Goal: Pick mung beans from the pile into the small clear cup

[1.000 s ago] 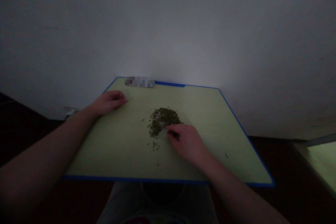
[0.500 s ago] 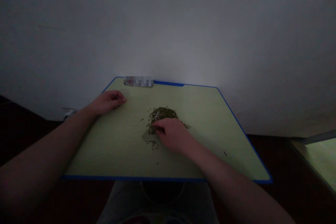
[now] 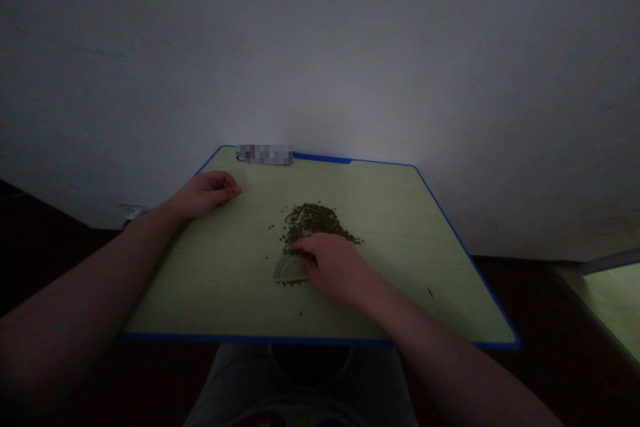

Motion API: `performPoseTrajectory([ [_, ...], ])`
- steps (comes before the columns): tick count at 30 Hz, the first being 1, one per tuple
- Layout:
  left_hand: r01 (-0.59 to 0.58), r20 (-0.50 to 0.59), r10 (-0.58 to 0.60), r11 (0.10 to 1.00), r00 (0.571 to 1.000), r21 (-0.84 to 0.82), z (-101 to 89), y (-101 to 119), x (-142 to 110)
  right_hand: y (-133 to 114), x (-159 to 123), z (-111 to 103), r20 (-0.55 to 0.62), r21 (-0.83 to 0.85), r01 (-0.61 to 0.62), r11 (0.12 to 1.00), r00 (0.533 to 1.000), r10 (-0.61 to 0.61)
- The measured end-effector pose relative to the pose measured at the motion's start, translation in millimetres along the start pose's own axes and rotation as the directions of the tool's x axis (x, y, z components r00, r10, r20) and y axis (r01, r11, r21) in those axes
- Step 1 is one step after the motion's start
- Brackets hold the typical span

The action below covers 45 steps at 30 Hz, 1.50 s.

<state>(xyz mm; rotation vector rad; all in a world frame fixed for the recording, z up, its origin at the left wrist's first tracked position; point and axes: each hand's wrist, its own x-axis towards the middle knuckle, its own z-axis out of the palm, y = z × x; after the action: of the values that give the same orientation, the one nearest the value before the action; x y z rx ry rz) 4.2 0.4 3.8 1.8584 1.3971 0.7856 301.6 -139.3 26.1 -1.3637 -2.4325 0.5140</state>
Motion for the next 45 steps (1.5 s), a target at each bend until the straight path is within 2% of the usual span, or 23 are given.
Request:
performPoseTrajectory([
  [8,0.003,0.003,-0.003,1.000,1.000,0.005,-0.7,-3.7,1.1,1.5,-10.6,-1.2,-0.013,0.036,-0.007,0.999,1.000,0.008],
  [14,0.005,-0.008,-0.005,1.000,1.000,-0.013,0.1,2.9,-1.6,-0.6,-14.7,-1.8,0.008,0.050,-0.012,0.999,1.000,0.012],
  [26,-0.006,-0.011,0.006,1.000,1.000,-0.002,0.0,-0.4,-0.8,-11.7,-4.6,4.2,0.019,0.035,-0.010,0.999,1.000,0.009],
  [37,0.005,-0.011,-0.004,1.000,1.000,0.008,0.2,0.8,-0.7,-14.4,0.4,3.0,0.112,0.138,0.193,0.971,0.971,-0.209],
  [41,-0.012,-0.004,0.012,1.000,1.000,0.007,0.1,-2.9,0.8,-12.5,-6.7,0.6,0.143,0.137,0.172,0.976,0.971,-0.191],
  [45,-0.022,-0.005,0.022,1.000,1.000,0.019,0.2,-5.3,2.1,-9.3,-20.1,-0.5,0.161,0.132,0.095,0.987,0.980,-0.116],
])
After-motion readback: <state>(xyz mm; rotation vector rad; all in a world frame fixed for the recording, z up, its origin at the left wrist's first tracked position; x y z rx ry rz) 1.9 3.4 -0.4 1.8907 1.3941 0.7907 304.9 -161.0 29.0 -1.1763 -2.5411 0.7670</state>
